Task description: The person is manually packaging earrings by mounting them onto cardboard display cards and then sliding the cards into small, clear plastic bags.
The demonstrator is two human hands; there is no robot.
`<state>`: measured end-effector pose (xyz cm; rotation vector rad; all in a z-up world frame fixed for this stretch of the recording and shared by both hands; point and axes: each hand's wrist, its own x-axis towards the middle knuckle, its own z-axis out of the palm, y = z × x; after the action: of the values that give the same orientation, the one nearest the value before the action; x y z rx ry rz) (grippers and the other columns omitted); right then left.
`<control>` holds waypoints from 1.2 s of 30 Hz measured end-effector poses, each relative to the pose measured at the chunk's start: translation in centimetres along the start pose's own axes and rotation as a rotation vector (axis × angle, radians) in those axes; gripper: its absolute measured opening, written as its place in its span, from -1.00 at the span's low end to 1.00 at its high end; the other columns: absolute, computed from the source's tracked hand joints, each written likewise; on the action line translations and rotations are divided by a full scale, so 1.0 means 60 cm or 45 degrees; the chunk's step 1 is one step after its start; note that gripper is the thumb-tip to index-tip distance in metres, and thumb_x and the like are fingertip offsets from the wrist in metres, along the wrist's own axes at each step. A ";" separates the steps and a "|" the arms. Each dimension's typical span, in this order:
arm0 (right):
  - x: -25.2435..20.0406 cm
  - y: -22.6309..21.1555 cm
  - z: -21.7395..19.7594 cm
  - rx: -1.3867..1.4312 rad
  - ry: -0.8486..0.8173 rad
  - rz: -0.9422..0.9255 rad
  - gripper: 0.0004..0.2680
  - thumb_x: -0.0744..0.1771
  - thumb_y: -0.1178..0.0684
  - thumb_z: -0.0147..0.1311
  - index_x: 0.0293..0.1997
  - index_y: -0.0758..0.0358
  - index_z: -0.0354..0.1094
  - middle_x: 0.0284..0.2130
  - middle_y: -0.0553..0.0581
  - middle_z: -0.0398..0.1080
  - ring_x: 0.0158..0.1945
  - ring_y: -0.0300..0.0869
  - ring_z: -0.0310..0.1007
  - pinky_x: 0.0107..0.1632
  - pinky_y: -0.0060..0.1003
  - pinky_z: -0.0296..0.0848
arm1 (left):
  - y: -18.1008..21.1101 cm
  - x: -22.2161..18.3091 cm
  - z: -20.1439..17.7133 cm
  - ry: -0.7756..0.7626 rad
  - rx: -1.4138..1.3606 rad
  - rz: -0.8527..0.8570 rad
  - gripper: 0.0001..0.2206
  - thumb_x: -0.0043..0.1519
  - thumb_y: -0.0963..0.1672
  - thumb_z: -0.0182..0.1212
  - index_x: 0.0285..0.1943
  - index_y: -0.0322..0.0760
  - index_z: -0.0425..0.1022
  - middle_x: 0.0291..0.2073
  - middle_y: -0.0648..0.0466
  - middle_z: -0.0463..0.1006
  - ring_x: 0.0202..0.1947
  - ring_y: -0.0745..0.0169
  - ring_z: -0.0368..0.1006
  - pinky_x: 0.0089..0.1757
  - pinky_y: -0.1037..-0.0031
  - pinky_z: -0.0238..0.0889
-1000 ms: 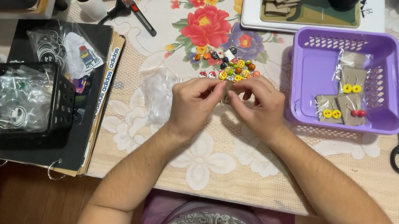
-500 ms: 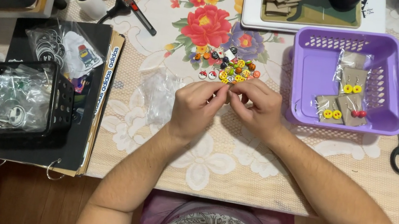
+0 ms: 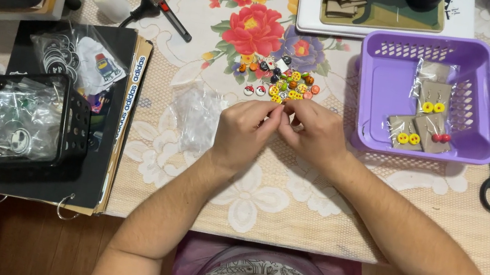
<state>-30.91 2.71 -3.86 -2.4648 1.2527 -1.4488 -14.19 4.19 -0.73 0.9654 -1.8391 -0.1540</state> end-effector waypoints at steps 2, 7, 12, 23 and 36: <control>-0.001 0.004 0.002 0.019 0.036 -0.016 -0.95 0.27 0.18 0.21 -0.31 0.13 0.45 -0.63 -0.03 0.36 -0.55 -0.16 0.45 -0.41 -0.34 0.45 | 0.004 0.001 -0.002 0.010 -0.044 -0.041 -0.95 0.23 -0.25 0.28 -0.29 -0.28 0.60 -0.60 0.05 0.57 -0.54 0.13 0.55 -0.47 0.50 0.40; 0.006 0.001 -0.006 0.003 0.098 -0.097 -0.94 0.27 0.19 0.23 -0.32 0.11 0.45 -0.57 -0.05 0.41 -0.54 -0.20 0.43 -0.40 -0.36 0.45 | 0.005 0.001 -0.001 0.041 -0.161 -0.160 -0.95 0.22 -0.24 0.29 -0.29 -0.27 0.62 -0.60 0.04 0.58 -0.56 0.16 0.54 -0.50 0.54 0.39; 0.005 -0.002 -0.010 -0.209 0.129 -0.311 -0.92 0.26 0.17 0.22 -0.27 0.10 0.45 -0.50 -0.05 0.43 -0.46 -0.20 0.48 -0.33 -0.38 0.48 | -0.008 -0.003 0.004 0.020 -0.298 -0.299 -0.94 0.22 -0.24 0.29 -0.31 -0.29 0.63 -0.62 0.01 0.57 -0.59 0.21 0.53 -0.54 0.53 0.35; 0.016 0.035 0.001 0.372 0.130 0.451 -0.97 0.38 0.20 0.06 -0.20 0.31 0.33 -0.57 0.20 0.42 -0.53 -0.04 0.41 -0.40 -0.19 0.35 | -0.031 0.020 -0.020 0.162 -0.179 -0.313 -0.97 0.19 -0.28 0.28 -0.27 -0.40 0.61 -0.56 -0.09 0.60 -0.59 0.14 0.52 -0.53 0.47 0.37; 0.018 -0.021 0.006 0.263 0.012 0.177 -0.95 0.30 0.11 0.28 -0.24 0.08 0.50 -0.53 -0.07 0.40 -0.56 -0.23 0.38 -0.44 -0.37 0.38 | -0.034 0.013 -0.007 0.128 -0.357 -0.509 -0.92 0.15 -0.29 0.29 -0.21 -0.40 0.60 -0.53 -0.08 0.62 -0.60 0.37 0.46 -0.51 0.54 0.38</control>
<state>-29.61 2.73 -2.79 -2.1967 1.1824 -1.4746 -12.88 2.41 -0.99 1.1072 -1.4677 -0.5810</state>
